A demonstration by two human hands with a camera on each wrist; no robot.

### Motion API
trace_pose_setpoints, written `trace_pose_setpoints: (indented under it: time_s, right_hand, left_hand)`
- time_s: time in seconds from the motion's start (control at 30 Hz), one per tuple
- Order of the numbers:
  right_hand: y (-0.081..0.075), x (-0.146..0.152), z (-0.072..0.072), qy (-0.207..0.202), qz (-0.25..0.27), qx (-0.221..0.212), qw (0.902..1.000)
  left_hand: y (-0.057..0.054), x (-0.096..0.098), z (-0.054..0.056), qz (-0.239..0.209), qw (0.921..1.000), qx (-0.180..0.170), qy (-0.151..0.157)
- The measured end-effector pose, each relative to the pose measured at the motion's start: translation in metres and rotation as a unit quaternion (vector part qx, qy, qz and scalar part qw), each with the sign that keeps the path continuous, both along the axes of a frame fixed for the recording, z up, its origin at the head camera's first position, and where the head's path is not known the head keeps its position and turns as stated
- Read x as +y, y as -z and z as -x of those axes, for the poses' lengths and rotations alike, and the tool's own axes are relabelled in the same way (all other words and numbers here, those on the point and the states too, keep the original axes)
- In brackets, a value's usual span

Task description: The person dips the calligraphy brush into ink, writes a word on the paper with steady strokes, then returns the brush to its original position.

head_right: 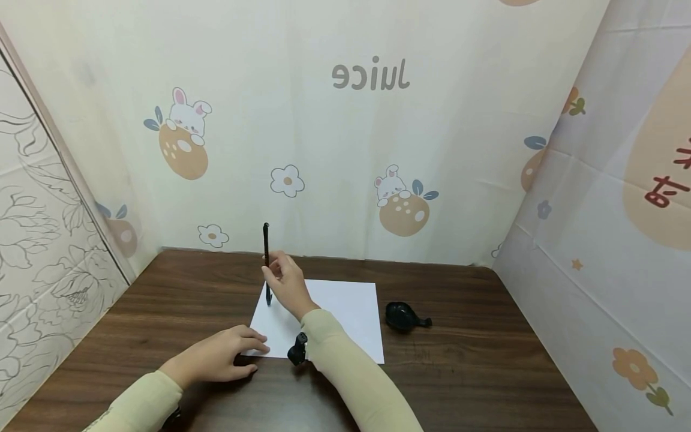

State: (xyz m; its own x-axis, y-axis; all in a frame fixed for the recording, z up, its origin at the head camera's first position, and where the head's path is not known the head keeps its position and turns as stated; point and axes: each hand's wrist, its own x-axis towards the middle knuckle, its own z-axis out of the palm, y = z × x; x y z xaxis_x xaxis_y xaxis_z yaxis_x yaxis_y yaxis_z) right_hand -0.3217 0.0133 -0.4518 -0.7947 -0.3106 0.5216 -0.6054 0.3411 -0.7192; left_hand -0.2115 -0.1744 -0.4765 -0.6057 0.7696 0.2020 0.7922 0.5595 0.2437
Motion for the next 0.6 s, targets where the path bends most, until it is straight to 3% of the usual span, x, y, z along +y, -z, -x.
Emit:
trace_pose_setpoints:
  time_s: [0.6]
  right_hand:
    - [-0.0006, -0.0032, -0.003, -0.019, 0.027, -0.02, 0.9993]
  left_hand:
    - [-0.0026, 0.0009, -0.0006, 0.005, 0.9999, -0.013, -0.004]
